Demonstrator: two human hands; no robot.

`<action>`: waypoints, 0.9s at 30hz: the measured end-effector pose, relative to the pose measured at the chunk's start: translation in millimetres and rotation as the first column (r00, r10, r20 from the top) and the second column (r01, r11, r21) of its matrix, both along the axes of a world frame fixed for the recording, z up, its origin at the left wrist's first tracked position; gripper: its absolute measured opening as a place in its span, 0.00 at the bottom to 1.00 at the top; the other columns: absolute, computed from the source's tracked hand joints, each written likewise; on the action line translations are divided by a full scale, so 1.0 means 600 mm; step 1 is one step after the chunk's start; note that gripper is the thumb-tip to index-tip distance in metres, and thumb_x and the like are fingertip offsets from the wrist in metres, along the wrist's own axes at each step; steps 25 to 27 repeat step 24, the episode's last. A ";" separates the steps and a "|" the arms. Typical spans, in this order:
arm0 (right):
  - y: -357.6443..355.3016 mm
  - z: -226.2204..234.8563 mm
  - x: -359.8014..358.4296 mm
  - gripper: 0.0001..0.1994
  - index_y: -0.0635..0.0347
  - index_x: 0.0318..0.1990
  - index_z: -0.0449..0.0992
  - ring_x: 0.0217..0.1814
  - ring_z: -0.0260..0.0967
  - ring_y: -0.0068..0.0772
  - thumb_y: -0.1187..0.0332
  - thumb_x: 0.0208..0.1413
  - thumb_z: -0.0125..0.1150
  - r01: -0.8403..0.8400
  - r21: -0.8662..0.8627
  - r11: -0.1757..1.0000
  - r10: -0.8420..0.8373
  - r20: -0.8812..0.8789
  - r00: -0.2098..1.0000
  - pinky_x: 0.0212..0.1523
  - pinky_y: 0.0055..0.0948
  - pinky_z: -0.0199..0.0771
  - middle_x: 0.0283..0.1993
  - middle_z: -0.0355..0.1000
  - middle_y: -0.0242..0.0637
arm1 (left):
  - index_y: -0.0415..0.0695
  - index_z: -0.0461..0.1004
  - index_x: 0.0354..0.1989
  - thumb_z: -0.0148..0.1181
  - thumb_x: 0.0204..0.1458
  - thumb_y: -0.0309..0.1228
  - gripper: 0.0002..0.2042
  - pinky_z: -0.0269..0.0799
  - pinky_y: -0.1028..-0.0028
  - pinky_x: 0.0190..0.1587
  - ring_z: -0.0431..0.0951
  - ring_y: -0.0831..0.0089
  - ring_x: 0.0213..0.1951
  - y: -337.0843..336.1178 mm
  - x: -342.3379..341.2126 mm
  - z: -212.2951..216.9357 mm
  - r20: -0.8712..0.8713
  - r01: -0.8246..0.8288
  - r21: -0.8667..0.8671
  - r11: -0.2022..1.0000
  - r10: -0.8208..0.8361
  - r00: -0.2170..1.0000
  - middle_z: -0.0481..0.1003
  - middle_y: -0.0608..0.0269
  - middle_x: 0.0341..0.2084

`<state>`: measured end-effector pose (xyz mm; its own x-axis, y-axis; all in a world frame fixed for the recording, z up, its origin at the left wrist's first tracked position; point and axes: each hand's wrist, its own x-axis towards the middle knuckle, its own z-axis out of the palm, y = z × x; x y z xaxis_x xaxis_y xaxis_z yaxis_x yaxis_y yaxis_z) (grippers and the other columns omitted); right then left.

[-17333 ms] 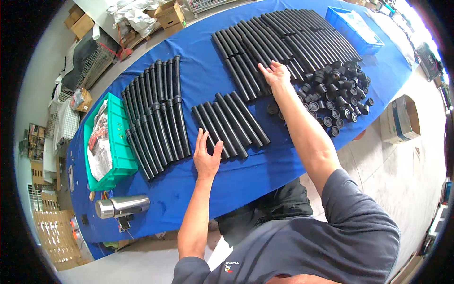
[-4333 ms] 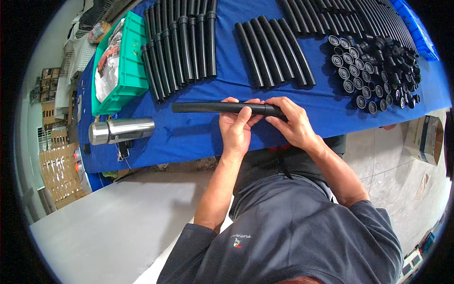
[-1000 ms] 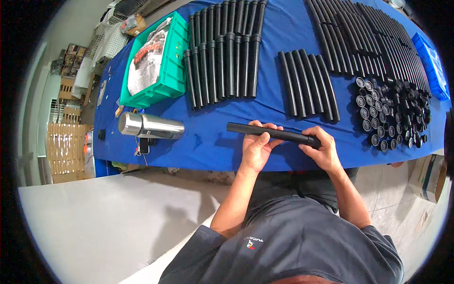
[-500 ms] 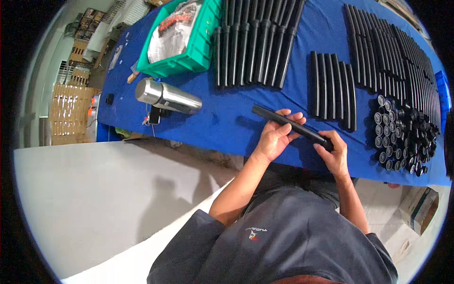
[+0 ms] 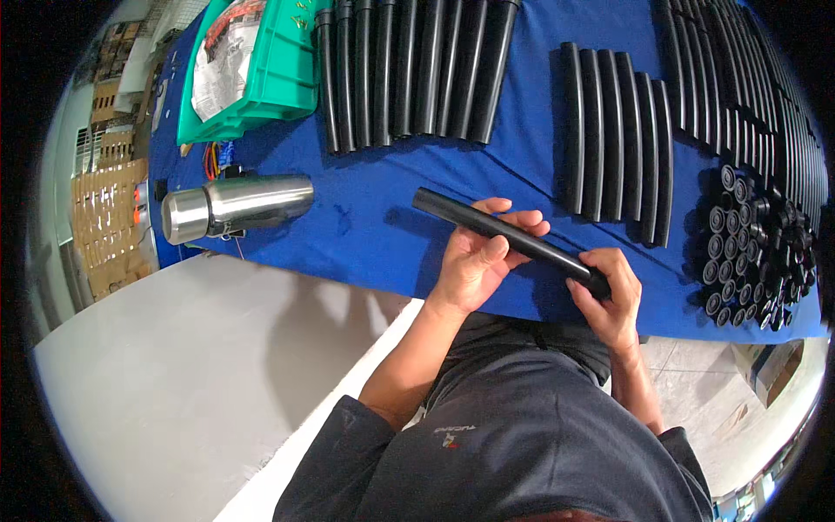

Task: Insert a black plastic cap onto the end of a black plastic pipe.

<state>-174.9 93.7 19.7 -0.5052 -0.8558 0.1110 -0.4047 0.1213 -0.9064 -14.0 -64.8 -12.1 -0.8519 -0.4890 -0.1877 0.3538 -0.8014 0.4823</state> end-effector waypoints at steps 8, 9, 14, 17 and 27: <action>0.006 -0.007 0.006 0.19 0.68 0.45 0.75 0.42 0.73 0.39 0.76 0.43 0.71 0.061 0.067 0.996 -0.061 -0.001 0.998 0.46 0.31 0.72 0.41 0.74 0.45 | 0.51 0.54 0.70 0.58 0.58 0.22 0.31 0.66 0.56 0.64 0.66 0.56 0.65 -0.001 -0.008 0.006 0.029 -0.016 0.101 0.995 0.013 1.000 0.67 0.47 0.63; 0.006 -0.012 0.012 0.21 0.68 0.47 0.75 0.44 0.72 0.38 0.77 0.43 0.71 0.081 0.048 0.996 -0.082 0.022 0.996 0.48 0.30 0.71 0.43 0.73 0.45 | 0.51 0.54 0.70 0.57 0.58 0.22 0.31 0.68 0.58 0.62 0.68 0.59 0.64 0.000 -0.006 0.007 0.052 -0.020 0.082 0.996 0.016 0.999 0.69 0.49 0.61; 0.023 -0.040 0.015 0.19 0.67 0.48 0.73 0.50 0.67 0.35 0.81 0.46 0.68 0.147 0.097 0.984 -0.147 -0.008 0.989 0.57 0.30 0.64 0.47 0.68 0.40 | 0.45 0.61 0.64 0.60 0.57 0.19 0.26 0.72 0.68 0.60 0.74 0.66 0.57 0.006 -0.011 0.003 0.040 -0.077 0.041 0.996 0.075 0.996 0.75 0.54 0.51; 0.034 -0.052 0.016 0.18 0.68 0.50 0.72 0.51 0.65 0.28 0.82 0.50 0.65 0.181 0.157 0.971 -0.198 0.100 0.975 0.56 0.25 0.64 0.49 0.68 0.36 | 0.40 0.63 0.58 0.61 0.56 0.20 0.21 0.71 0.69 0.59 0.74 0.68 0.56 0.008 -0.011 0.000 -0.019 -0.123 -0.015 0.992 0.122 0.992 0.75 0.56 0.48; 0.007 -0.036 0.033 0.16 0.66 0.50 0.71 0.45 0.62 0.26 0.74 0.54 0.63 0.213 0.266 0.940 -0.179 -0.147 0.973 0.51 0.24 0.63 0.44 0.67 0.33 | 0.36 0.55 0.68 0.60 0.60 0.32 0.30 0.57 0.67 0.67 0.66 0.65 0.62 -0.011 0.042 -0.004 -0.030 -0.097 -0.044 0.994 0.096 0.995 0.68 0.51 0.58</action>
